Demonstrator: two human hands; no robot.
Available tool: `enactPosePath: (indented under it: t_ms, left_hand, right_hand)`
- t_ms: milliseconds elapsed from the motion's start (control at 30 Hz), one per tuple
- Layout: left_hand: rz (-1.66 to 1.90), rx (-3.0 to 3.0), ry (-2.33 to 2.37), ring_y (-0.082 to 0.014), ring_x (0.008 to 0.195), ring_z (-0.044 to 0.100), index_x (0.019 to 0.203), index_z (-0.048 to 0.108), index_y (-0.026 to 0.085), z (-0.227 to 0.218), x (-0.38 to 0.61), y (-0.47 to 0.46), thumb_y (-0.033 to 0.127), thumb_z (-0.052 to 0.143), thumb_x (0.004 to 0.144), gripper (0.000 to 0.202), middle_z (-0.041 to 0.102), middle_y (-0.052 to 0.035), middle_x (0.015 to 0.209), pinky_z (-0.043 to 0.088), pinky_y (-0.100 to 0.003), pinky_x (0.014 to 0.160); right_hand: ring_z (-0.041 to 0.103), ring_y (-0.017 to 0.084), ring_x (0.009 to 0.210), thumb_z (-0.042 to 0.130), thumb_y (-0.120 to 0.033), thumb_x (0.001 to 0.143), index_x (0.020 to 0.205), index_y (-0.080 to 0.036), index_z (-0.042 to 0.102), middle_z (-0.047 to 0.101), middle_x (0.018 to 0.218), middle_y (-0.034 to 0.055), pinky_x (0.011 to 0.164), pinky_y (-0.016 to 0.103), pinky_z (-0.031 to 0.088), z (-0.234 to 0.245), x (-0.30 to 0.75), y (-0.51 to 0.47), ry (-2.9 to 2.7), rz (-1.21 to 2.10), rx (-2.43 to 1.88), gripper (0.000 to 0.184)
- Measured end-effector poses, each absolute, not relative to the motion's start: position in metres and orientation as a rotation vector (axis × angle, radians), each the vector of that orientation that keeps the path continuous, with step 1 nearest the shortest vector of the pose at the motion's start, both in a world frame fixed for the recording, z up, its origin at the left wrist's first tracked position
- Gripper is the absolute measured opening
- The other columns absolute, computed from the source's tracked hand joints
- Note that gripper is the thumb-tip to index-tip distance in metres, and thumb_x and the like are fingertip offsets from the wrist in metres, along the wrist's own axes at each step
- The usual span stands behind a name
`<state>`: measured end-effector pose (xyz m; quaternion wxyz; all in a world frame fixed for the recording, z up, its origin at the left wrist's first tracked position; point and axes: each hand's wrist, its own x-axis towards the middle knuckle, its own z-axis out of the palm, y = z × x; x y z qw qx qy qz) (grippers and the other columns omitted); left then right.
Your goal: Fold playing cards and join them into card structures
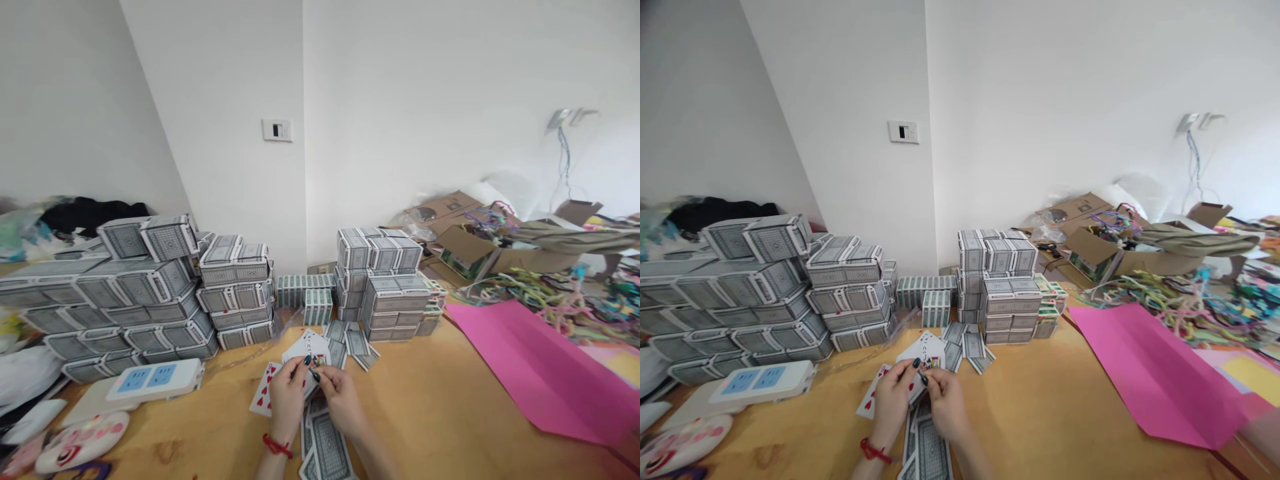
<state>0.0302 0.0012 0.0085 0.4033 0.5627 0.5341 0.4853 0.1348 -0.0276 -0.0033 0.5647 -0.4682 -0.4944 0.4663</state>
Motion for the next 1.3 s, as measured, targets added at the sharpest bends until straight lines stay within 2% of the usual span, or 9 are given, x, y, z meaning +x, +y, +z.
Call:
enactPosePath:
  t_ms: [267, 400, 500, 600, 733, 833, 1000, 1167, 1300]
  left_hand:
    - [1.197, 1.522, 1.368, -0.0223, 0.080, 0.059, 0.081, 0.065, 0.016, 0.005, 0.030, 0.001, 0.038, 0.050, 0.069, 0.029, 0.067, -0.0081, 0.085, 0.044, -0.033, 0.074]
    - [1.176, 1.591, 1.367, -0.0196, 0.068, 0.060, 0.078, 0.067, 0.016, 0.006, 0.029, -0.001, 0.038, 0.051, 0.069, 0.028, 0.068, -0.0062, 0.075, 0.046, -0.029, 0.066]
    - [1.174, 1.617, 1.368, -0.0183, 0.065, 0.060, 0.076, 0.067, 0.016, 0.006, 0.029, -0.001, 0.038, 0.051, 0.069, 0.028, 0.067, -0.0044, 0.067, 0.046, -0.027, 0.064]
    - [1.162, 1.586, 1.394, -0.0194, 0.066, 0.060, 0.075, 0.066, 0.015, 0.007, 0.030, -0.001, 0.039, 0.051, 0.069, 0.029, 0.066, -0.0042, 0.063, 0.046, -0.028, 0.064]
    - [1.171, 1.492, 1.406, -0.0216, 0.072, 0.060, 0.076, 0.066, 0.015, 0.009, 0.031, 0.001, 0.039, 0.053, 0.066, 0.029, 0.068, -0.0067, 0.076, 0.046, -0.031, 0.069]
    - [1.171, 1.437, 1.392, -0.0223, 0.077, 0.060, 0.078, 0.066, 0.015, 0.007, 0.030, 0.004, 0.038, 0.053, 0.066, 0.029, 0.068, -0.0075, 0.080, 0.044, -0.033, 0.073]
    - [1.191, 1.345, 1.335, -0.0231, 0.073, 0.060, 0.075, 0.066, 0.014, 0.002, 0.028, 0.008, 0.036, 0.056, 0.062, 0.028, 0.068, -0.0078, 0.076, 0.045, -0.033, 0.067]
    - [1.184, 1.255, 1.280, -0.0223, 0.067, 0.060, 0.069, 0.065, 0.012, 0.006, 0.029, 0.006, 0.038, 0.057, 0.061, 0.029, 0.065, -0.0053, 0.059, 0.045, -0.030, 0.059]
    - [1.198, 1.189, 1.276, -0.0202, 0.064, 0.060, 0.070, 0.065, 0.011, 0.010, 0.028, 0.005, 0.037, 0.058, 0.060, 0.029, 0.066, -0.0057, 0.064, 0.045, -0.027, 0.056]
  right_hand:
    - [0.037, 0.009, 0.047, 0.052, -0.050, 0.068, 0.064, -0.013, 0.060, 0.046, 0.051, -0.0022, 0.046, 0.020, 0.030, -0.007, 0.136, -0.024, -1.037, 1.167, -1.134, 0.038]
    - [0.029, 0.007, 0.044, 0.055, -0.048, 0.066, 0.051, -0.014, 0.052, 0.035, 0.044, -0.0052, 0.043, 0.019, 0.024, -0.007, 0.138, -0.023, -1.024, 1.099, -1.192, 0.038]
    - [0.028, 0.007, 0.043, 0.056, -0.047, 0.065, 0.047, -0.014, 0.049, 0.033, 0.042, -0.0059, 0.042, 0.019, 0.023, -0.006, 0.137, -0.024, -1.015, 1.095, -1.190, 0.038]
    - [0.034, 0.007, 0.043, 0.056, -0.045, 0.067, 0.054, -0.013, 0.055, 0.040, 0.044, -0.0047, 0.043, 0.019, 0.028, -0.004, 0.138, -0.025, -1.003, 1.223, -1.125, 0.034]
    - [0.046, 0.010, 0.049, 0.056, -0.042, 0.068, 0.066, -0.013, 0.063, 0.053, 0.053, -0.0006, 0.051, 0.022, 0.038, -0.001, 0.140, -0.028, -0.998, 1.343, -1.010, 0.030]
    - [0.050, 0.011, 0.052, 0.056, -0.041, 0.069, 0.073, -0.013, 0.065, 0.058, 0.058, 0.0014, 0.054, 0.023, 0.041, 0.001, 0.140, -0.028, -1.001, 1.387, -0.960, 0.030]
    - [0.055, 0.013, 0.055, 0.057, -0.044, 0.067, 0.078, -0.014, 0.065, 0.061, 0.065, 0.0031, 0.060, 0.027, 0.044, 0.002, 0.140, -0.028, -1.007, 1.442, -0.937, 0.033]
    - [0.056, 0.014, 0.059, 0.056, -0.043, 0.069, 0.077, -0.014, 0.065, 0.063, 0.068, 0.0037, 0.063, 0.028, 0.044, 0.006, 0.141, -0.030, -1.046, 1.480, -0.893, 0.031]
    - [0.057, 0.015, 0.061, 0.056, -0.042, 0.069, 0.082, -0.015, 0.064, 0.063, 0.068, 0.0041, 0.062, 0.029, 0.044, 0.012, 0.141, -0.033, -1.051, 1.521, -0.839, 0.031]
